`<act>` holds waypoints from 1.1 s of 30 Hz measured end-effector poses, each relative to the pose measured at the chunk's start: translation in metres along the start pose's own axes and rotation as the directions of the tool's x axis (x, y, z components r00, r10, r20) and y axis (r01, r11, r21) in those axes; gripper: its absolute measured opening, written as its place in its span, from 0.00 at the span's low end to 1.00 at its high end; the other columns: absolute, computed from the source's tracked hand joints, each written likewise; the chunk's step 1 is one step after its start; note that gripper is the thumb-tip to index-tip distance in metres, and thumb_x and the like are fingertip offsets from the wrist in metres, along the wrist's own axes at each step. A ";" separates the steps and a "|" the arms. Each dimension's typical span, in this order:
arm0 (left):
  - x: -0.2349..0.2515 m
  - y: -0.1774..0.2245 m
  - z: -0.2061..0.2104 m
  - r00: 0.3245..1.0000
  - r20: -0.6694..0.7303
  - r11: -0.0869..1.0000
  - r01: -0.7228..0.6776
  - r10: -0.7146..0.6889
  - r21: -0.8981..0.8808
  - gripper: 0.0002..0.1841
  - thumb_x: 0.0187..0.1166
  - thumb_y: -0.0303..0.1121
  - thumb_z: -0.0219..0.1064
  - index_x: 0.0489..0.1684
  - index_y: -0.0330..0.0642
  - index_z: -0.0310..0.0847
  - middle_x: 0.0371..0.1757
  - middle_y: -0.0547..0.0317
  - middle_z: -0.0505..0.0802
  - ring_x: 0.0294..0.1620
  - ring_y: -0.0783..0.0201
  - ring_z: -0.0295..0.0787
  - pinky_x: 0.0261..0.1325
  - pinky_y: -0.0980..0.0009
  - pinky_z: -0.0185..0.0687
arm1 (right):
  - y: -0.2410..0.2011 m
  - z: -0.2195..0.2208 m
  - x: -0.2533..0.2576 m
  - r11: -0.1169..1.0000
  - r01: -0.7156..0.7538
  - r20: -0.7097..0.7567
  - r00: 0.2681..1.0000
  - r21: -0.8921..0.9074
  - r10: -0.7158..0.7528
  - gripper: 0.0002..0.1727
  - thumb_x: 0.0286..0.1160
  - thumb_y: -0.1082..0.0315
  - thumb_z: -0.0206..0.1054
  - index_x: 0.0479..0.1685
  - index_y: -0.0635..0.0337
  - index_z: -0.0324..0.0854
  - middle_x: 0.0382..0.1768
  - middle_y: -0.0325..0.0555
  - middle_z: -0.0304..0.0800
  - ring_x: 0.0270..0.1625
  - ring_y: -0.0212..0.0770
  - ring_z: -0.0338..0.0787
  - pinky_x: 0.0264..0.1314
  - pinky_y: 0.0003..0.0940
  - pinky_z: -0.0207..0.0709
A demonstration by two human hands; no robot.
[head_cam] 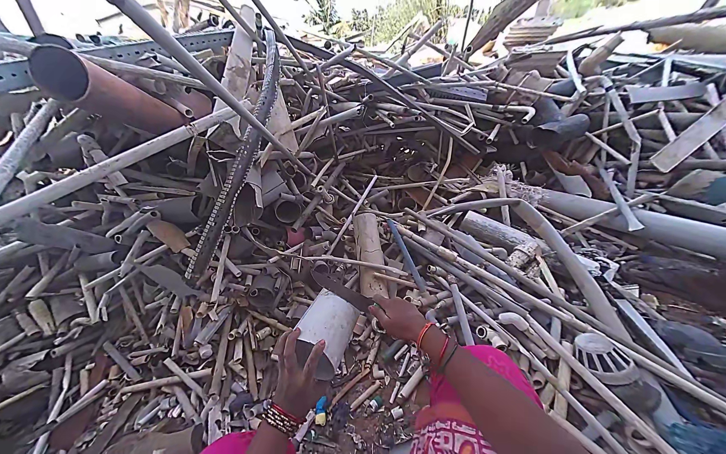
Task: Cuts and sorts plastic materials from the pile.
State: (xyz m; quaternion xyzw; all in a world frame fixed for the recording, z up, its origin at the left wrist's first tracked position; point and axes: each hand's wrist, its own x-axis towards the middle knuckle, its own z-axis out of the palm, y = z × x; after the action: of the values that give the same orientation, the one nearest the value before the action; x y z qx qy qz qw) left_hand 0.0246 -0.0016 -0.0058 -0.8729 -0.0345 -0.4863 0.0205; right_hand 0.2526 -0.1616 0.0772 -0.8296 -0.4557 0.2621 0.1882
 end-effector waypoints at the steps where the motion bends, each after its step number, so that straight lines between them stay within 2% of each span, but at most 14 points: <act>1: 0.000 0.000 0.000 1.000 -0.001 1.000 0.001 -0.001 -0.001 0.38 0.63 0.56 0.72 0.78 0.67 0.63 0.77 0.35 0.71 0.84 0.42 0.65 0.84 0.55 0.63 | 0.000 0.000 0.001 1.000 -0.025 -0.020 0.999 -0.009 0.024 0.30 0.97 0.50 0.40 0.79 0.62 0.71 0.60 0.68 0.86 0.67 0.65 0.86 0.67 0.65 0.74; 3: 0.001 0.001 -0.001 1.000 -0.006 1.000 -0.006 0.006 -0.016 0.39 0.63 0.56 0.72 0.79 0.67 0.62 0.78 0.36 0.71 0.84 0.43 0.65 0.85 0.56 0.61 | 0.002 -0.001 0.003 0.998 -0.057 -0.059 0.997 0.001 0.057 0.29 0.97 0.49 0.40 0.78 0.62 0.71 0.58 0.67 0.87 0.65 0.65 0.87 0.65 0.64 0.75; 6: -0.002 0.000 -0.003 1.000 0.001 0.997 0.004 -0.004 -0.074 0.39 0.65 0.58 0.72 0.80 0.68 0.60 0.80 0.39 0.69 0.87 0.48 0.62 0.87 0.59 0.59 | 0.008 -0.009 0.001 0.999 -0.030 -0.008 1.000 -0.031 0.030 0.29 0.97 0.50 0.41 0.77 0.63 0.72 0.59 0.68 0.86 0.66 0.66 0.86 0.67 0.66 0.74; 9: 0.001 0.013 -0.006 0.992 -0.019 0.984 0.122 -0.125 -0.131 0.47 0.53 0.59 0.78 0.79 0.62 0.61 0.79 0.33 0.71 0.82 0.48 0.69 0.81 0.62 0.68 | 0.010 0.000 0.002 0.994 -0.079 -0.002 0.997 -0.071 0.079 0.30 0.97 0.48 0.40 0.77 0.62 0.73 0.59 0.67 0.87 0.66 0.66 0.87 0.66 0.66 0.75; 12: 0.007 0.018 -0.003 0.982 -0.024 0.973 0.182 -0.187 -0.139 0.50 0.48 0.59 0.80 0.80 0.59 0.63 0.79 0.31 0.70 0.81 0.47 0.71 0.80 0.62 0.70 | 0.004 0.003 0.003 0.974 -0.114 -0.180 0.972 0.197 0.150 0.30 0.98 0.51 0.40 0.81 0.66 0.69 0.63 0.68 0.86 0.69 0.64 0.85 0.72 0.63 0.72; 13: 0.005 0.017 -0.002 0.980 -0.015 0.971 0.196 -0.200 -0.139 0.51 0.47 0.58 0.81 0.80 0.58 0.64 0.79 0.29 0.70 0.80 0.45 0.71 0.79 0.60 0.71 | 0.006 0.001 0.003 0.960 -0.071 -0.249 0.958 0.270 0.141 0.30 0.97 0.52 0.41 0.82 0.67 0.69 0.64 0.69 0.85 0.70 0.63 0.84 0.74 0.62 0.71; 15: 0.002 0.015 -0.002 0.975 0.005 0.966 0.219 -0.220 -0.138 0.52 0.44 0.58 0.81 0.79 0.53 0.67 0.78 0.23 0.70 0.77 0.38 0.74 0.73 0.52 0.76 | 0.012 -0.003 0.002 0.960 0.032 -0.303 0.952 0.277 0.056 0.31 0.97 0.53 0.41 0.83 0.68 0.69 0.65 0.70 0.85 0.70 0.63 0.84 0.75 0.61 0.70; 18: 0.003 0.014 -0.004 0.973 0.019 0.962 0.232 -0.232 -0.145 0.52 0.43 0.56 0.82 0.79 0.50 0.68 0.77 0.19 0.70 0.76 0.34 0.74 0.74 0.51 0.76 | 0.007 -0.006 -0.006 0.988 0.040 -0.199 0.980 0.147 -0.010 0.31 0.97 0.51 0.41 0.81 0.67 0.71 0.64 0.69 0.85 0.70 0.65 0.84 0.73 0.64 0.71; 20: 0.002 0.013 -0.003 0.977 0.009 0.967 0.213 -0.214 -0.139 0.51 0.46 0.57 0.81 0.79 0.55 0.66 0.78 0.24 0.70 0.79 0.40 0.72 0.77 0.56 0.73 | 0.003 -0.003 -0.006 0.994 0.009 -0.145 0.989 0.107 0.007 0.31 0.97 0.50 0.41 0.77 0.66 0.73 0.60 0.68 0.86 0.66 0.65 0.86 0.68 0.65 0.73; 24: 0.003 0.016 -0.003 0.979 -0.016 0.972 0.198 -0.201 -0.130 0.49 0.50 0.59 0.79 0.80 0.61 0.63 0.79 0.29 0.69 0.82 0.45 0.69 0.80 0.58 0.69 | -0.002 0.001 -0.005 0.993 -0.008 -0.110 0.994 0.116 0.021 0.30 0.97 0.51 0.40 0.79 0.67 0.71 0.58 0.69 0.87 0.65 0.65 0.86 0.68 0.64 0.73; 26: 0.003 0.015 -0.005 0.979 -0.032 0.975 0.196 -0.201 -0.107 0.48 0.49 0.58 0.78 0.79 0.57 0.66 0.77 0.27 0.72 0.81 0.44 0.71 0.81 0.60 0.68 | -0.005 0.003 -0.007 0.995 0.015 -0.077 0.997 0.098 -0.008 0.30 0.97 0.51 0.41 0.77 0.67 0.72 0.56 0.69 0.87 0.63 0.65 0.87 0.67 0.63 0.74; 28: 0.006 0.014 -0.005 0.973 -0.034 0.970 0.222 -0.227 -0.101 0.49 0.46 0.57 0.79 0.78 0.53 0.68 0.75 0.24 0.73 0.79 0.42 0.72 0.79 0.59 0.70 | -0.007 0.005 -0.005 0.998 0.027 -0.057 0.998 0.051 -0.024 0.29 0.97 0.50 0.41 0.71 0.66 0.74 0.51 0.67 0.87 0.59 0.64 0.87 0.62 0.63 0.75; 31: 0.005 0.015 -0.004 0.969 -0.015 0.964 0.245 -0.248 -0.102 0.49 0.47 0.57 0.79 0.79 0.53 0.68 0.76 0.23 0.72 0.78 0.41 0.72 0.78 0.58 0.71 | -0.007 0.004 0.003 0.999 -0.041 -0.075 0.996 0.025 0.043 0.32 0.97 0.48 0.39 0.80 0.64 0.70 0.59 0.69 0.87 0.66 0.66 0.86 0.68 0.64 0.73; 33: 0.003 0.014 -0.004 0.969 -0.025 0.964 0.242 -0.246 -0.107 0.50 0.46 0.57 0.79 0.79 0.54 0.68 0.76 0.24 0.72 0.78 0.40 0.73 0.78 0.57 0.72 | -0.008 0.002 0.005 0.998 -0.046 -0.079 0.996 0.031 0.048 0.31 0.97 0.49 0.39 0.81 0.64 0.69 0.61 0.68 0.86 0.68 0.66 0.85 0.69 0.64 0.73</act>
State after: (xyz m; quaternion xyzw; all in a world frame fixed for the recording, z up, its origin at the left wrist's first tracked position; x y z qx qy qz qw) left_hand 0.0239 -0.0154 -0.0010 -0.8525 -0.1161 -0.5027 -0.0841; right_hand 0.2484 -0.1525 0.0789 -0.8470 -0.4244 0.2399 0.2120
